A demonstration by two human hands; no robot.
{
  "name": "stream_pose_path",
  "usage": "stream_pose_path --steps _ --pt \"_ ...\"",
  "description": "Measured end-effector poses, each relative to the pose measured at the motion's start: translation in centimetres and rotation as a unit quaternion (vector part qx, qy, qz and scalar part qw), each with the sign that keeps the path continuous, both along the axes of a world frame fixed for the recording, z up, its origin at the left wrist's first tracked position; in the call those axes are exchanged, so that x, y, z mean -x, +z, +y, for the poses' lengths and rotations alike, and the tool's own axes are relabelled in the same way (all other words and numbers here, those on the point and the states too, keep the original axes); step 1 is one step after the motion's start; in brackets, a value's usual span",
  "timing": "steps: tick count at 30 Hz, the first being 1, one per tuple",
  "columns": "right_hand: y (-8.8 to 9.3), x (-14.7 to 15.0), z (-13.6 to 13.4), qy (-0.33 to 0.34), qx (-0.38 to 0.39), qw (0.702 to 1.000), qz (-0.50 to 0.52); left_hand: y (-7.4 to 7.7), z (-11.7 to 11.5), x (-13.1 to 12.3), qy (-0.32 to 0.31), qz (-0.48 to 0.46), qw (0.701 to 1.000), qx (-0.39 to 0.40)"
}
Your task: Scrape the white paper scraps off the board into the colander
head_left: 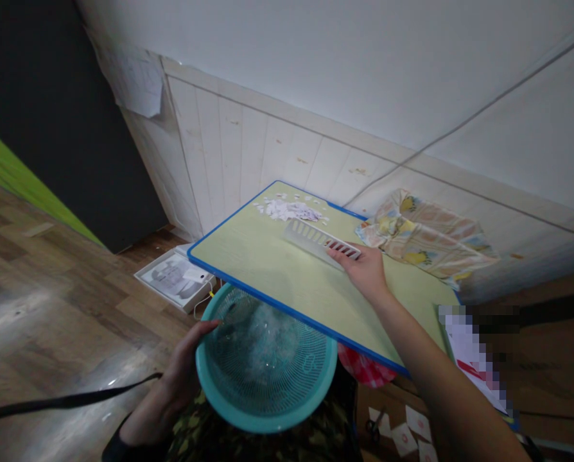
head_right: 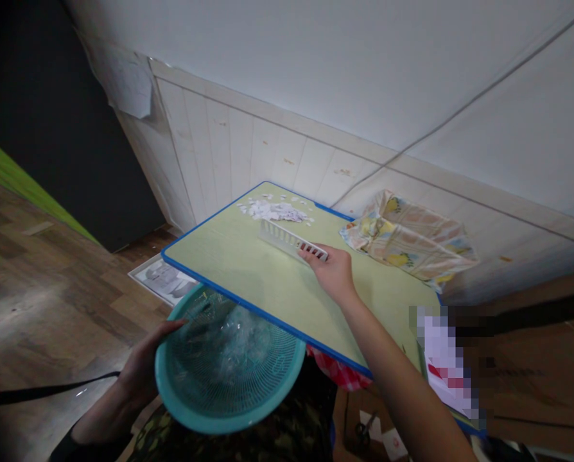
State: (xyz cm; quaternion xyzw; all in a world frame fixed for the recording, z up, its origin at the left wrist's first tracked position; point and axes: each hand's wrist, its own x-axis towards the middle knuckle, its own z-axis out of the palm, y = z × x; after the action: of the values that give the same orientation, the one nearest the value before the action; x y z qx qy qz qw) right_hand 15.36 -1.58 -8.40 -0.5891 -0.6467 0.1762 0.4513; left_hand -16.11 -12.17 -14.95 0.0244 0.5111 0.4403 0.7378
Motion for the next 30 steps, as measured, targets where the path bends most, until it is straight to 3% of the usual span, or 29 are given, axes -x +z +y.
stream_pose_path --steps 5,8,22,30 --pt "-0.5 1.6 4.1 0.036 0.001 0.999 -0.015 -0.4 -0.1 0.2 -0.002 -0.005 1.0 -0.011" --pt "-0.9 2.0 4.6 0.043 0.011 0.999 -0.023 -0.5 -0.2 0.3 -0.003 -0.014 1.0 -0.007" --pt "0.9 -0.3 -4.8 0.069 0.05 0.996 -0.003 -0.2 -0.1 0.1 -0.009 -0.001 1.0 -0.003" --pt "1.4 -0.8 -8.1 0.046 0.02 0.998 -0.033 0.4 -0.2 -0.9 -0.022 0.005 1.0 0.007"
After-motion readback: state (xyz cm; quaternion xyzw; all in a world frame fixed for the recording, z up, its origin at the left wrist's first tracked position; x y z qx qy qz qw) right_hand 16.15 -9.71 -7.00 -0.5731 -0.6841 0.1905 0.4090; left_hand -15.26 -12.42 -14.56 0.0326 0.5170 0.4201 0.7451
